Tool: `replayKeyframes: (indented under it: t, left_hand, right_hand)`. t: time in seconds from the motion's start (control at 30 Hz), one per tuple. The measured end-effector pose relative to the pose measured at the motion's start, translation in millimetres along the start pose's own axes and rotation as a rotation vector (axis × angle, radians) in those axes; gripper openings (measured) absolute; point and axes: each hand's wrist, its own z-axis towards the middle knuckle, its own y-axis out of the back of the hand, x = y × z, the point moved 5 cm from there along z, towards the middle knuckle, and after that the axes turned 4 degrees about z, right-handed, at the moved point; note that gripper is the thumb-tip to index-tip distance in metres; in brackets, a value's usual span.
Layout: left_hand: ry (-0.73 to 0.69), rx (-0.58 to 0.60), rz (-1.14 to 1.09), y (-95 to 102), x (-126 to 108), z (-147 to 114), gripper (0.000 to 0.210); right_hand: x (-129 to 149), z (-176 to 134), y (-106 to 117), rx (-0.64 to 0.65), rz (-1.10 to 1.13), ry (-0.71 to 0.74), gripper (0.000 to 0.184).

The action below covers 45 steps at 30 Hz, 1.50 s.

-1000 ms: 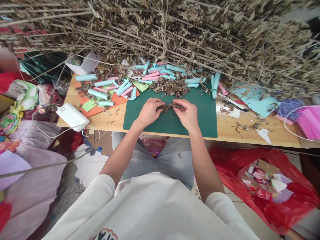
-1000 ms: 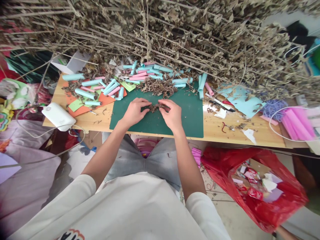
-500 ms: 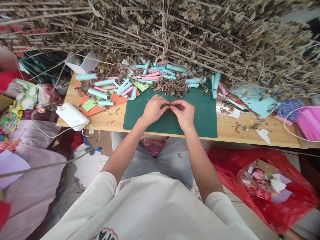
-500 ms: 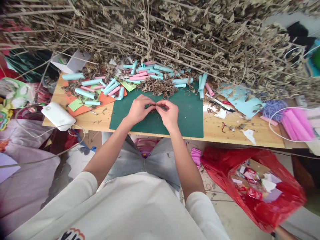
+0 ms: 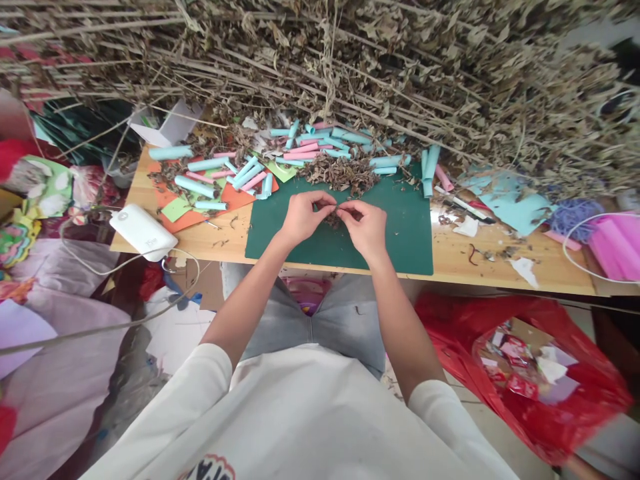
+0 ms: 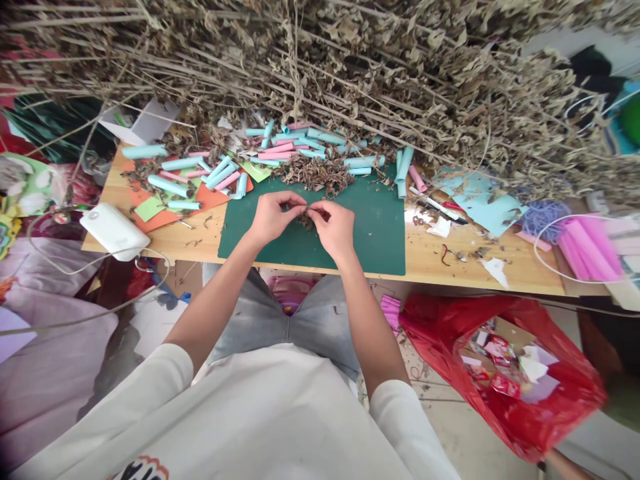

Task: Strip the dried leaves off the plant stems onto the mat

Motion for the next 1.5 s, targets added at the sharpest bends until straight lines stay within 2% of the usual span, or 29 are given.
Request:
replayKeyframes:
  t: [0.1, 0.2, 0.33, 0.43, 0.67, 0.8, 0.93, 1.07, 1.1, 1.17, 1.3, 1.33, 1.4, 1.5]
  left_hand:
    - [-0.016, -0.058, 0.07, 8.4, 2, 1, 0.01]
    - [-0.032, -0.04, 0.112, 11.6, 2, 0, 0.013]
    - [-0.095, 0.022, 0.122, 2.2, -6, -2, 0.014]
    - [-0.116, 0.02, 0.112, -4.9, -11, -4, 0.012]
    - [-0.111, 0.0, 0.184, -1.1, -4, -2, 0.011]
    - [-0.129, 0.085, 0.269, 3.4, 0, 0, 0.016]
    - [-0.138, 0.121, 0.328, 6.9, 0, -3, 0.021]
    - [-0.094, 0.112, 0.254, 9.6, 4, -7, 0.018]
    - [-0.088, 0.105, 0.244, 10.5, 4, -7, 0.02]
    - [-0.064, 0.06, 0.247, 15.0, 4, -7, 0.03]
    - [0.086, -0.165, 0.232, 35.5, 6, -9, 0.059]
    - [0.117, -0.2, 0.207, 39.1, 7, -10, 0.061]
    - [0.148, -0.216, 0.147, 40.2, 9, -13, 0.061]
    - [0.19, -0.204, 0.016, 28.4, 11, -15, 0.057]
  right_hand:
    - [-5, 2, 6, -0.068, 0.035, -0.011, 0.017]
    - [-10, 4, 10, -0.074, 0.088, -0.014, 0.018]
    - [-15, 5, 1, -0.042, 0.169, -0.066, 0.021]
    - [-15, 3, -5, -0.056, 0.244, -0.088, 0.02]
    - [-14, 2, 6, -0.126, 0.104, -0.079, 0.016]
    - [-9, 4, 10, -0.001, -0.02, 0.012, 0.021]
    - [-2, 0, 11, 0.131, -0.258, 0.116, 0.026]
    - [6, -6, 4, 0.189, -0.438, 0.109, 0.064]
    - [9, -6, 0, 0.214, -0.456, 0.12, 0.068]
    - [16, -2, -13, 0.286, -0.473, 0.155, 0.061]
    - [23, 10, -35, 0.458, -0.489, 0.235, 0.018]
    - [24, 12, -36, 0.476, -0.481, 0.246, 0.015]
    - [24, 15, -31, 0.459, -0.43, 0.24, 0.016]
    - [25, 18, -13, 0.301, -0.26, 0.175, 0.012]
